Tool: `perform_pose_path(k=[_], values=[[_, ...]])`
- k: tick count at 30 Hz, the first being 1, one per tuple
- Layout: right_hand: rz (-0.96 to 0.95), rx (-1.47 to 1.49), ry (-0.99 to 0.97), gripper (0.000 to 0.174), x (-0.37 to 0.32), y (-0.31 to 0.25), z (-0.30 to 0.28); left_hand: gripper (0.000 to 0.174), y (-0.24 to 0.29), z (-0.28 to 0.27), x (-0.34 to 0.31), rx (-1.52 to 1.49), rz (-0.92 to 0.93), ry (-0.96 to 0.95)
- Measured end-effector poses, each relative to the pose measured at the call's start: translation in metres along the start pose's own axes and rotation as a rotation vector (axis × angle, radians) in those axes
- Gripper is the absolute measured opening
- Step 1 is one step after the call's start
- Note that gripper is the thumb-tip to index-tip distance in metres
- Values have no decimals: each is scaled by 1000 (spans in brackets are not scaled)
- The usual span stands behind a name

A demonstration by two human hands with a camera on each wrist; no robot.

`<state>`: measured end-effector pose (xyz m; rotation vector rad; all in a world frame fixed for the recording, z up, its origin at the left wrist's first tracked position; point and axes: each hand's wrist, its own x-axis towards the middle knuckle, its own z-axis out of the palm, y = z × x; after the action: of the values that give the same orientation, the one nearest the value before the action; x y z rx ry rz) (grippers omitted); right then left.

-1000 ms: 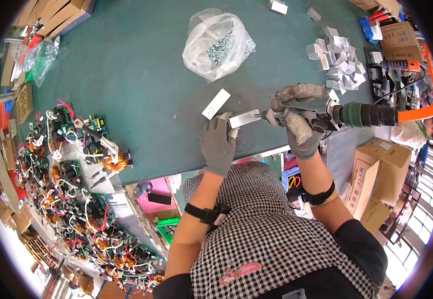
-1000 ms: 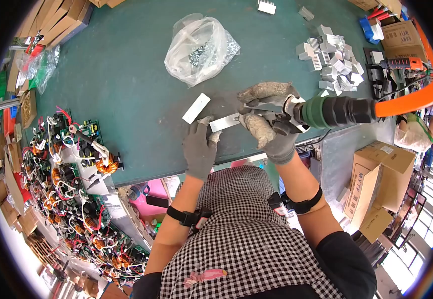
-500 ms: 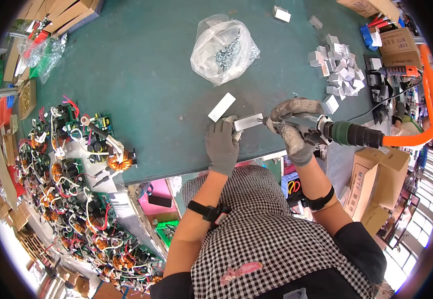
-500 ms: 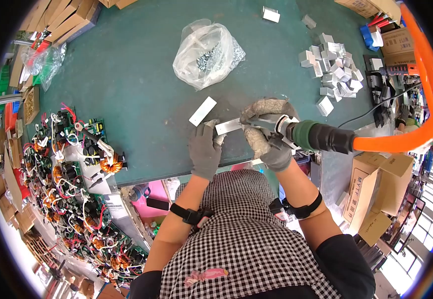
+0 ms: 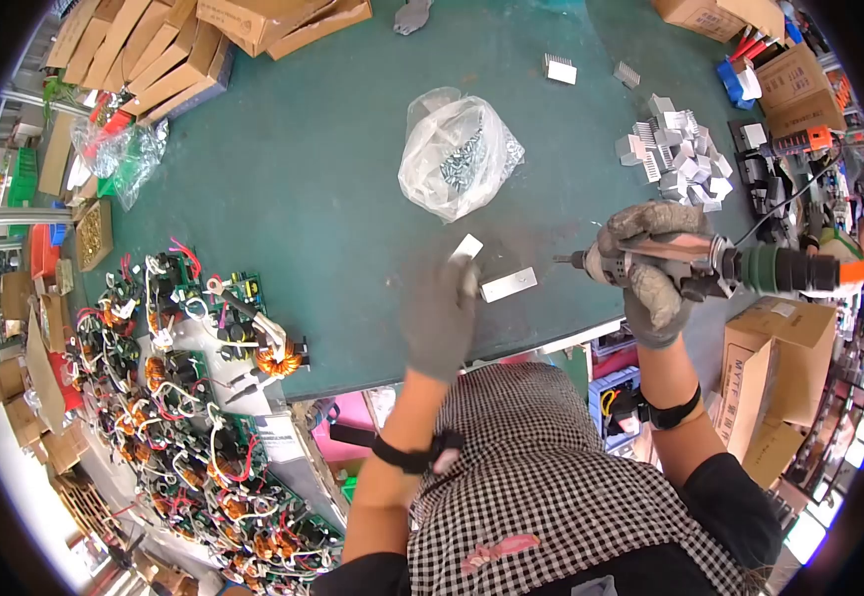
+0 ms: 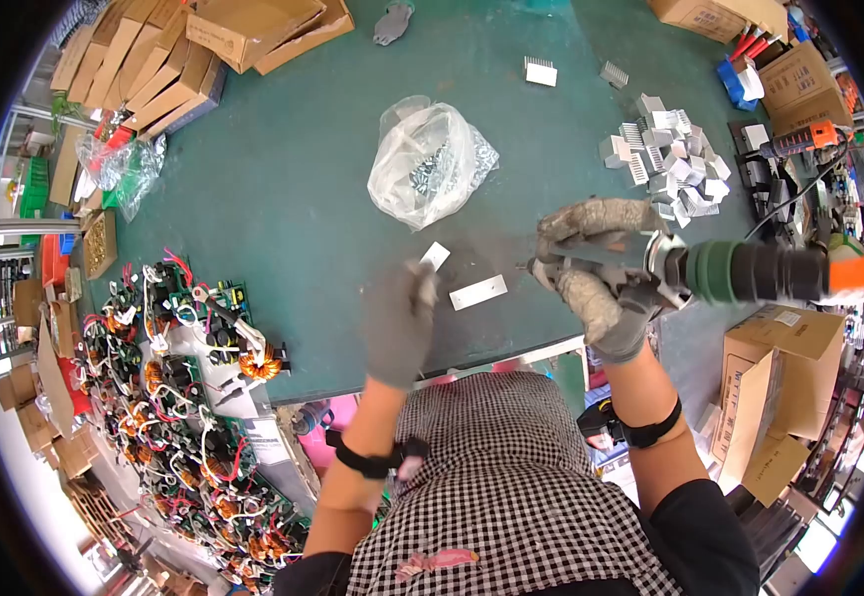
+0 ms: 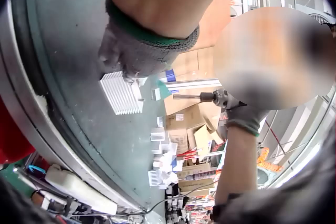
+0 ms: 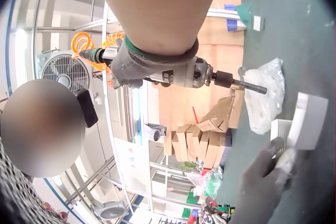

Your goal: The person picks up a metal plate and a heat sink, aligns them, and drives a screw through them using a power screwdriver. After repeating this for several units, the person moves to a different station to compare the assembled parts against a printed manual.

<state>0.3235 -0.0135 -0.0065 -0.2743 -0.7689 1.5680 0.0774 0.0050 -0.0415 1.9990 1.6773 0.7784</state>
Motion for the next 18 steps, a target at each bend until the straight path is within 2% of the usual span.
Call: perform_pose_path(k=[2,3,5,7,10,12,14,16,18], values=[[-2,-347,127,49,12,-9,23,19,-7,-3,53,73,5,-51],[13,-516,192,44,18,-13,34,17,-13,3,76,111,81,-62],[-15,-492,96,43,26,-15,35,17,-25,25,111,267,210,-116],[-21,-477,114,43,23,-12,31,20,-36,53,133,504,317,-209],[-21,-507,111,41,20,-13,25,17,-40,87,152,630,148,-392],[-28,-600,10,40,28,-21,18,18,-39,82,152,508,56,-406],[-19,-695,-2,39,31,-25,19,19,-41,74,150,404,17,-372],[-10,-709,140,39,28,-20,28,21,-48,70,143,315,30,-295],[-46,-681,269,42,36,-11,37,20,-48,63,135,50,-43,-181]])
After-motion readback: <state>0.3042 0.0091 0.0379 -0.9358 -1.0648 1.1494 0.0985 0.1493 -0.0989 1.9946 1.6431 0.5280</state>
